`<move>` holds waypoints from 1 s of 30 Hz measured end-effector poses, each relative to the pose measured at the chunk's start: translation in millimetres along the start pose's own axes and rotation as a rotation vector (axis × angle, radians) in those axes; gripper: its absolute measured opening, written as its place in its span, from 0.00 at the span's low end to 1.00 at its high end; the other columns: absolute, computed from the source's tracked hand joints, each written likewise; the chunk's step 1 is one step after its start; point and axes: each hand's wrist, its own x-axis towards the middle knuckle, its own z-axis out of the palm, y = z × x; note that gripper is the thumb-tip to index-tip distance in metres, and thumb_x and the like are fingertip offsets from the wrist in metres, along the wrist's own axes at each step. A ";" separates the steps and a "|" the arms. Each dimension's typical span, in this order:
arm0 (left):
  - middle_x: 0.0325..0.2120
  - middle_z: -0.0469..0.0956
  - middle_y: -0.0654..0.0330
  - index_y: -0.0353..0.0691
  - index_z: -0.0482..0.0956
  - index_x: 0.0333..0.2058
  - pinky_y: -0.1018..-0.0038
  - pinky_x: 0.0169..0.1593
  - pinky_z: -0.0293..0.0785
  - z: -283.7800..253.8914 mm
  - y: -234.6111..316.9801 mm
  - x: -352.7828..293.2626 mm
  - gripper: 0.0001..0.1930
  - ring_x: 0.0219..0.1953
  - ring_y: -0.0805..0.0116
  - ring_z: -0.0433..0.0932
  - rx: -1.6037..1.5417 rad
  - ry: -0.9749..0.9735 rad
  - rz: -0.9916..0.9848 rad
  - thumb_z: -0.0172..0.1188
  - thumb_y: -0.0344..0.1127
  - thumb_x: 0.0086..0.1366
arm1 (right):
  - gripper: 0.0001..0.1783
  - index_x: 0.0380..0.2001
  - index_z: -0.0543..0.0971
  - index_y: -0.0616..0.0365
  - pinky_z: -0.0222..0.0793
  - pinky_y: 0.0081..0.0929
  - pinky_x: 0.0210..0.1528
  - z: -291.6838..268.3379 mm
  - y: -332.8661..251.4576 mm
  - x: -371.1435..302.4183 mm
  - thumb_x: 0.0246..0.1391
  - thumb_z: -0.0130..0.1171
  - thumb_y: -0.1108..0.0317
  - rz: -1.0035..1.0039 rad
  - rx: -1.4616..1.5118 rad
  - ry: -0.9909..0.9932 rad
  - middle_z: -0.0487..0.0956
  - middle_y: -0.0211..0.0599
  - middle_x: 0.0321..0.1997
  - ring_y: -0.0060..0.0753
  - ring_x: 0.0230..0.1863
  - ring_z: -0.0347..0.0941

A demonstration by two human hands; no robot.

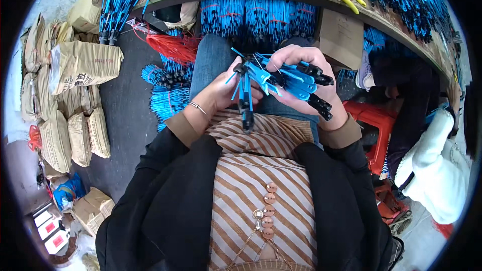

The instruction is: Assembling small blue plastic components into black connector blocks at a manufacturing workbench.

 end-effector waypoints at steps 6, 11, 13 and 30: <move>0.31 0.80 0.55 0.32 0.79 0.37 0.78 0.40 0.72 1.7 43.5 -21.7 0.15 0.30 0.69 0.76 1.195 0.459 0.520 0.51 0.39 0.64 | 0.25 0.40 0.68 0.60 0.70 0.27 0.38 -0.8 19.7 10.7 0.33 0.63 0.82 0.131 -0.049 -0.128 0.76 0.40 0.35 0.32 0.35 0.73; 0.34 0.80 0.57 0.32 0.79 0.38 0.80 0.42 0.69 -5.9 47.5 -15.2 0.12 0.34 0.74 0.74 0.815 -0.032 0.545 0.52 0.32 0.63 | 0.25 0.42 0.73 0.60 0.70 0.25 0.34 7.9 31.3 16.6 0.34 0.64 0.79 0.184 0.115 -0.188 0.78 0.36 0.33 0.30 0.30 0.74; 0.34 0.80 0.58 0.32 0.79 0.39 0.81 0.42 0.69 -10.0 48.3 -10.6 0.11 0.34 0.74 0.74 0.757 -0.138 0.466 0.52 0.31 0.63 | 0.25 0.42 0.74 0.60 0.70 0.24 0.33 7.8 34.0 16.7 0.34 0.64 0.78 0.205 0.174 -0.196 0.78 0.34 0.33 0.29 0.29 0.74; 0.27 0.79 0.58 0.33 0.81 0.37 0.83 0.35 0.69 -9.2 83.3 64.8 0.13 0.27 0.75 0.72 1.028 -0.791 -0.084 0.64 0.36 0.56 | 0.22 0.39 0.77 0.57 0.67 0.20 0.31 -2.9 51.4 2.0 0.35 0.63 0.79 0.296 0.313 -0.198 0.78 0.32 0.27 0.25 0.26 0.71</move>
